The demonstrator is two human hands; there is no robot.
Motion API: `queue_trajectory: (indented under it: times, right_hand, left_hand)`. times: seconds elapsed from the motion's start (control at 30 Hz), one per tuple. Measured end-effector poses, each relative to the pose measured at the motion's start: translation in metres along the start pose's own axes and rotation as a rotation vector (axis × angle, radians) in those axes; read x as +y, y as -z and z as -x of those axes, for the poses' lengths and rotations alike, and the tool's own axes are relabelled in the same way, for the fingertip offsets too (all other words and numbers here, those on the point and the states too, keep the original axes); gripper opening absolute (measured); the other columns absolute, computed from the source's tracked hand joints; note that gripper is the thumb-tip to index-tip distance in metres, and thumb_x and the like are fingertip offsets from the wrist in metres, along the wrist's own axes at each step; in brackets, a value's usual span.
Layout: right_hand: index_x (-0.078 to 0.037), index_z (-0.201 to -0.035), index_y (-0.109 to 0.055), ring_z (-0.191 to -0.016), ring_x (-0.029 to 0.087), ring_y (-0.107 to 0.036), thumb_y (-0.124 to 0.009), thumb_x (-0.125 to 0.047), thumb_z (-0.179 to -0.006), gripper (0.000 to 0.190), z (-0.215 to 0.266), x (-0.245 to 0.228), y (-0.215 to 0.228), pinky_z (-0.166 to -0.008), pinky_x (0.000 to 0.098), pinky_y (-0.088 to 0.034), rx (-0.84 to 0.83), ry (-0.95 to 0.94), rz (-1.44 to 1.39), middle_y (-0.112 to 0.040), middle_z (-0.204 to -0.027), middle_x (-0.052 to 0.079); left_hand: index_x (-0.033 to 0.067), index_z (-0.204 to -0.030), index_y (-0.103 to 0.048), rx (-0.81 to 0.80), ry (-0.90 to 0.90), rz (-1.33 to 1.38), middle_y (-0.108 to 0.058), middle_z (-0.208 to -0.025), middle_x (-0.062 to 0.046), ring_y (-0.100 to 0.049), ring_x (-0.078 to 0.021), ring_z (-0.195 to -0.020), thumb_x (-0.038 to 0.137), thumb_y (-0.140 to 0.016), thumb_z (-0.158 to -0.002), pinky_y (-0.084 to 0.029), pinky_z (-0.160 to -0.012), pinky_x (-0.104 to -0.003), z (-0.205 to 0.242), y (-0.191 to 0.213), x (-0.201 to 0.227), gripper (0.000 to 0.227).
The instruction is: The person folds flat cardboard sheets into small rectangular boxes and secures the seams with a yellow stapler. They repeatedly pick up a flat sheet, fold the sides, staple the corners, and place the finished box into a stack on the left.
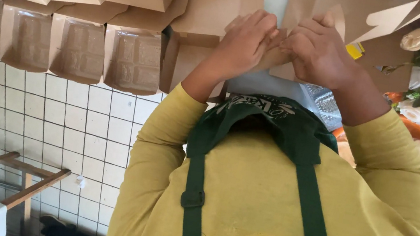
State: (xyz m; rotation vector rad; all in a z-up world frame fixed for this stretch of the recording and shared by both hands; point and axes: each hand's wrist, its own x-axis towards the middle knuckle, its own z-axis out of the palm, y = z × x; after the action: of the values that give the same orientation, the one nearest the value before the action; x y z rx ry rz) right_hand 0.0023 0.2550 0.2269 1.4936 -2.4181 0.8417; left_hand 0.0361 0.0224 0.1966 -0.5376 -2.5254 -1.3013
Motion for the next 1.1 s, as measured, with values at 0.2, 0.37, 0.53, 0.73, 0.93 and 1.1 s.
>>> queue_trajectory:
  times: [0.2,0.37,0.53,0.73,0.93,1.1]
  right_hand:
    - [-0.012,-0.094,-0.065,-0.088,0.022,-0.061,-0.070,-0.008,-0.073,0.022,-0.019,-0.040,0.034,-0.083,0.0417,-0.042,0.304,0.147,0.456,-0.066,-0.095,0.006]
    - [0.000,-0.132,-0.058,-0.109,0.031,-0.060,-0.061,0.004,-0.104,0.029,0.049,0.007,0.020,-0.098,0.0422,-0.051,0.679,-0.613,0.010,-0.056,-0.123,0.016]
    - [0.000,-0.125,-0.063,-0.084,0.025,-0.064,-0.077,-0.003,-0.095,0.034,0.036,0.003,0.039,-0.073,0.0368,-0.052,0.323,-0.734,-0.216,-0.059,-0.115,0.015]
    - [-0.001,-0.113,-0.065,-0.077,0.028,-0.065,-0.084,-0.004,-0.094,0.028,0.034,-0.007,0.038,-0.074,0.0389,-0.054,0.149,-0.560,0.016,-0.060,-0.098,0.011]
    - [-0.001,-0.106,-0.065,-0.085,0.030,-0.068,-0.079,-0.003,-0.098,0.016,0.034,-0.013,0.042,-0.073,0.0388,-0.053,0.205,-0.564,0.152,-0.064,-0.111,0.014]
    - [-0.007,-0.101,-0.073,-0.103,0.033,-0.067,-0.080,-0.002,-0.094,0.011,0.020,-0.012,0.067,-0.083,0.0405,-0.055,0.162,-0.436,0.190,-0.065,-0.113,0.012]
  left_hand:
    - [0.0095,-0.112,-0.051,-0.339,0.323,-0.005,-0.067,-0.095,-0.014,-0.065,-0.0401,-0.093,0.029,-0.063,-0.111,-0.048,-0.078,-0.051,-0.003,0.011,0.002,0.023]
    - [0.0139,-0.117,-0.058,-0.167,0.184,-0.122,-0.068,-0.103,-0.008,-0.066,-0.0379,-0.089,0.016,-0.064,-0.095,-0.049,-0.072,-0.051,0.013,0.002,0.006,0.023]
    - [0.0219,-0.111,-0.073,-0.086,0.079,-0.168,-0.060,-0.099,-0.005,-0.063,-0.0287,-0.099,0.010,-0.064,-0.091,-0.048,-0.083,-0.048,0.017,-0.018,0.017,0.025]
    - [0.0203,-0.091,-0.081,-0.089,0.112,-0.074,-0.059,-0.093,-0.006,-0.060,-0.0276,-0.095,0.026,-0.078,-0.082,-0.043,-0.078,-0.048,0.007,-0.022,0.030,0.012]
    - [0.0250,-0.097,-0.080,-0.173,0.227,0.124,-0.058,-0.091,0.001,-0.061,-0.0201,-0.089,0.032,-0.079,-0.088,-0.047,-0.080,-0.042,-0.001,-0.033,0.030,0.012]
    - [0.0257,-0.091,-0.081,-0.044,0.011,0.006,-0.056,-0.087,0.002,-0.057,-0.0204,-0.088,0.026,-0.081,-0.083,-0.039,-0.082,-0.044,-0.006,-0.033,0.043,0.008]
